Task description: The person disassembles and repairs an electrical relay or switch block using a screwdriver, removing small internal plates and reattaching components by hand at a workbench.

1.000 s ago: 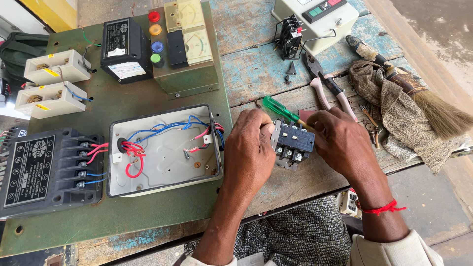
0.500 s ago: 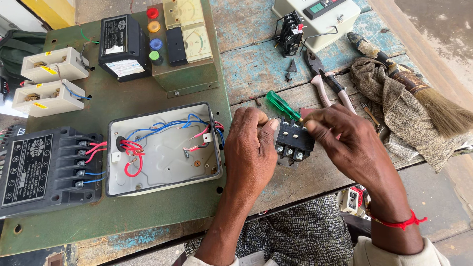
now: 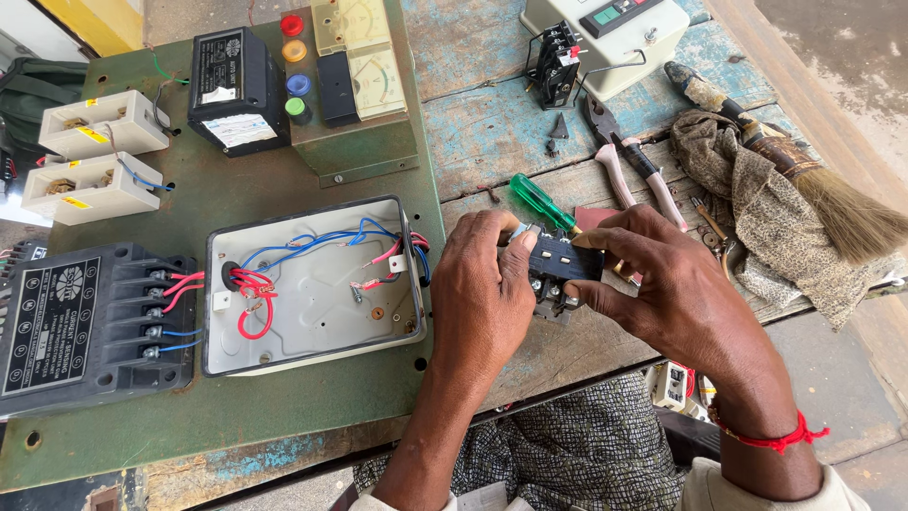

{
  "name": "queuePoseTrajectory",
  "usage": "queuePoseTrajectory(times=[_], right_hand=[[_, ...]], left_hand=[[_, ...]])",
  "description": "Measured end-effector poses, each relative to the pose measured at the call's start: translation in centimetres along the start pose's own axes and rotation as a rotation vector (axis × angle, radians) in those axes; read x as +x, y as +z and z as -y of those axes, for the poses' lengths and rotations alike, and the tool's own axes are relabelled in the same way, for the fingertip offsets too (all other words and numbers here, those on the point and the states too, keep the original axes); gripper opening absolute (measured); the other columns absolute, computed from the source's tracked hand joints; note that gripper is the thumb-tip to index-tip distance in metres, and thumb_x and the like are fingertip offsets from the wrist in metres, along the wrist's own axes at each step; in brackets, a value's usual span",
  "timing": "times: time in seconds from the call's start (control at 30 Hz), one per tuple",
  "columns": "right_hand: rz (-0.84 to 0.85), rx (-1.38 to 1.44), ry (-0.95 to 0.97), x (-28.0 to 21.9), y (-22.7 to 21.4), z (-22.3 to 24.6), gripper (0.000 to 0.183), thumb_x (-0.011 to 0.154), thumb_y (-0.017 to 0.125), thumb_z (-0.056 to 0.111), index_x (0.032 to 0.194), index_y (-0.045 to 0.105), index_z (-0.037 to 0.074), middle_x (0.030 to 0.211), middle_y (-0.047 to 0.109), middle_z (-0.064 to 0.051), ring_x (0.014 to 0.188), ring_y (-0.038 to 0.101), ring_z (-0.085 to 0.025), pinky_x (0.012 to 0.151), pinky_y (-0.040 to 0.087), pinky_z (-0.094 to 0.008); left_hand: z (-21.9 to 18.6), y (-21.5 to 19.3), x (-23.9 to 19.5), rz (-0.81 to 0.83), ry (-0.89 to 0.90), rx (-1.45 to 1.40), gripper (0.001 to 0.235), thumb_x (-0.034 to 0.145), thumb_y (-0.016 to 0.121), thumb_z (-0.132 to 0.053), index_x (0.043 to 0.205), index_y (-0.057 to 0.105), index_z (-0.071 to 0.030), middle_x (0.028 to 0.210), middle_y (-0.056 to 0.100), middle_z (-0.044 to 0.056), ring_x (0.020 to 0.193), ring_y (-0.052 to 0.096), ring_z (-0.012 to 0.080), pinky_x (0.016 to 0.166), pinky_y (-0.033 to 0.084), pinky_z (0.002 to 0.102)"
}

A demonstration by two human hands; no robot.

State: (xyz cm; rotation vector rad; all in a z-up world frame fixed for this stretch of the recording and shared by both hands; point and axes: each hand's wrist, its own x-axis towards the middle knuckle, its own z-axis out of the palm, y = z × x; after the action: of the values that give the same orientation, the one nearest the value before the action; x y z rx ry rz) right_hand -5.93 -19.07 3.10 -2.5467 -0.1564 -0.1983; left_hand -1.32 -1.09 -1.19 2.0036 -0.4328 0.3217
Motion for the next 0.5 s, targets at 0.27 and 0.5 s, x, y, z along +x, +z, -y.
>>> queuePoseTrajectory(times=[0.27,0.5], right_hand=[[-0.165,0.173,-0.107,-0.2,-0.7,0.2,0.051,0.076,0.087,0.025,0.121,0.074,0.005,0.099,0.066,-0.008,0.085,0.063,-0.018,0.070,0.055,-0.032],[-0.199,0.136,-0.226,1.4,-2.5,1.7,0.047,0.082,0.085,0.026,0.121,0.072,0.003,0.104,0.065,-0.007,0.086,0.062,-0.017,0.073,0.053,-0.032]], left_hand=[[-2.4,-1.4,0.6,-0.085,0.066,-0.129,0.012,0.099,0.069,-0.012,0.108,0.064,-0.005,0.100,0.062,0.009,0.083,0.066,0.0202,0.068,0.054,0.033],[-3.4,-3.5,2.3,-0.115,0.052,-0.260,0.011,0.099,0.073,-0.010,0.102,0.065,-0.004,0.096,0.059,0.003,0.076,0.056,0.0099,0.066,0.050,0.026]])
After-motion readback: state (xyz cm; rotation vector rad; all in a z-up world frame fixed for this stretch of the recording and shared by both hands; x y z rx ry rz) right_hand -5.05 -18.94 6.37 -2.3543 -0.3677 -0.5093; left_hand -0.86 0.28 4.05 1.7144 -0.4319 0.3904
